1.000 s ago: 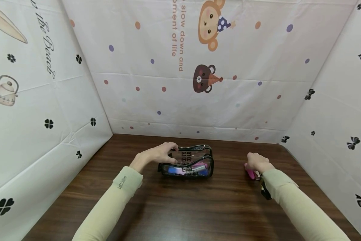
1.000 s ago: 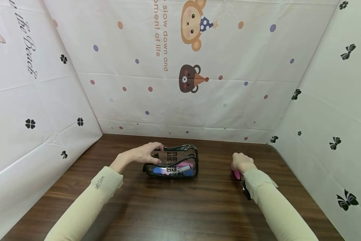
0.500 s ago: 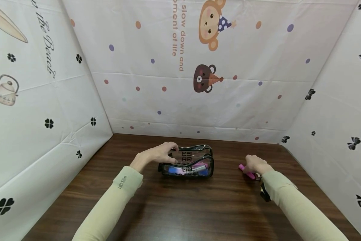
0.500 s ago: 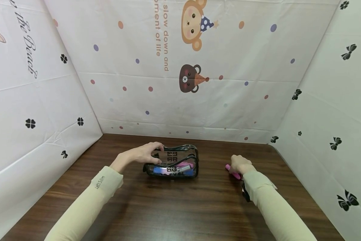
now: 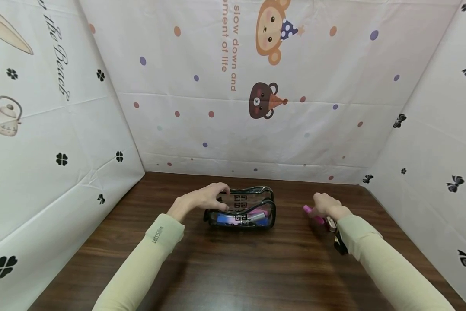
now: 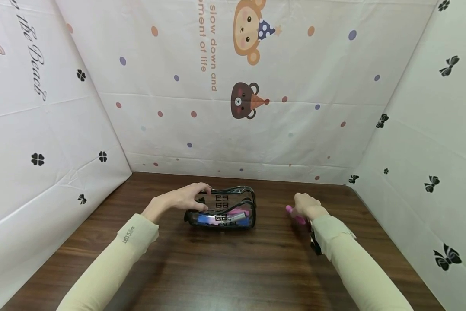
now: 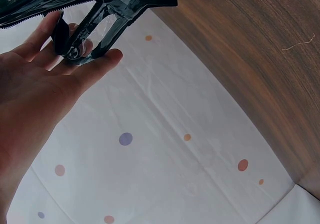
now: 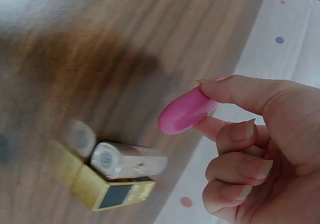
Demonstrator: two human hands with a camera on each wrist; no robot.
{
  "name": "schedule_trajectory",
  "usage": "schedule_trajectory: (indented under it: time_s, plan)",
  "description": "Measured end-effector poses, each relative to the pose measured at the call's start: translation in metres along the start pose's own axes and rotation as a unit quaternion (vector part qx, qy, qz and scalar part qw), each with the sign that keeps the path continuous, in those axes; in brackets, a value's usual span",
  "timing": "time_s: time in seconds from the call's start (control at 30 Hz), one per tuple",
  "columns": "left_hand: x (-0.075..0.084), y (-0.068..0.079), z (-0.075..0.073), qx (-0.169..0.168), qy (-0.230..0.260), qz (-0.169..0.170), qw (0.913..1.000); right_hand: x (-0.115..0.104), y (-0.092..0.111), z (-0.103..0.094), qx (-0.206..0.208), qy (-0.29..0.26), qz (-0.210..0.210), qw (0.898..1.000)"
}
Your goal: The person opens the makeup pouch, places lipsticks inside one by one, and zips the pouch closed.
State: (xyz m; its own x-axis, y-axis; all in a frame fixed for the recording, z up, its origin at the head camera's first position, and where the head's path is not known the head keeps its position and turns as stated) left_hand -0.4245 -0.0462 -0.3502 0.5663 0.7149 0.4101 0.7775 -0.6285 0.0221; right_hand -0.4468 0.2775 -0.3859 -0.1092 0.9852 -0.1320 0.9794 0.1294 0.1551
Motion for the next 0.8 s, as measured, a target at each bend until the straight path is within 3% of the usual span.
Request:
schedule_trajectory:
  time_s: [0.47, 0.8]
  plan:
    - [0.000, 0.000, 0.001, -0.001, 0.000, 0.001, 1.0000, -0.029, -0.002, -0.027, 0.021, 0.006, -0.016, 1.000]
    - [0.001, 0.000, 0.000, 0.001, -0.003, 0.001, 1.0000, -0.057, -0.002, -0.046, 0.032, -0.007, -0.051, 0.998]
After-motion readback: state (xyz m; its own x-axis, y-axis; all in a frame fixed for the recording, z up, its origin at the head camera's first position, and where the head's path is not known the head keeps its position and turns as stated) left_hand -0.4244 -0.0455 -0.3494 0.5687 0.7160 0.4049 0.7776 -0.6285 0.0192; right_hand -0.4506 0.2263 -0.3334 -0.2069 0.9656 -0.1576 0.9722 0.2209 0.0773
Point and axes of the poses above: each hand's wrist, its own y-axis away from the middle knuckle, its own z-axis out of the palm, x = y × z, the point moved 9 cm from there along -y, towards the middle knuckle, and after that the axes turned 1 degree about z, right-handed, at the moved point
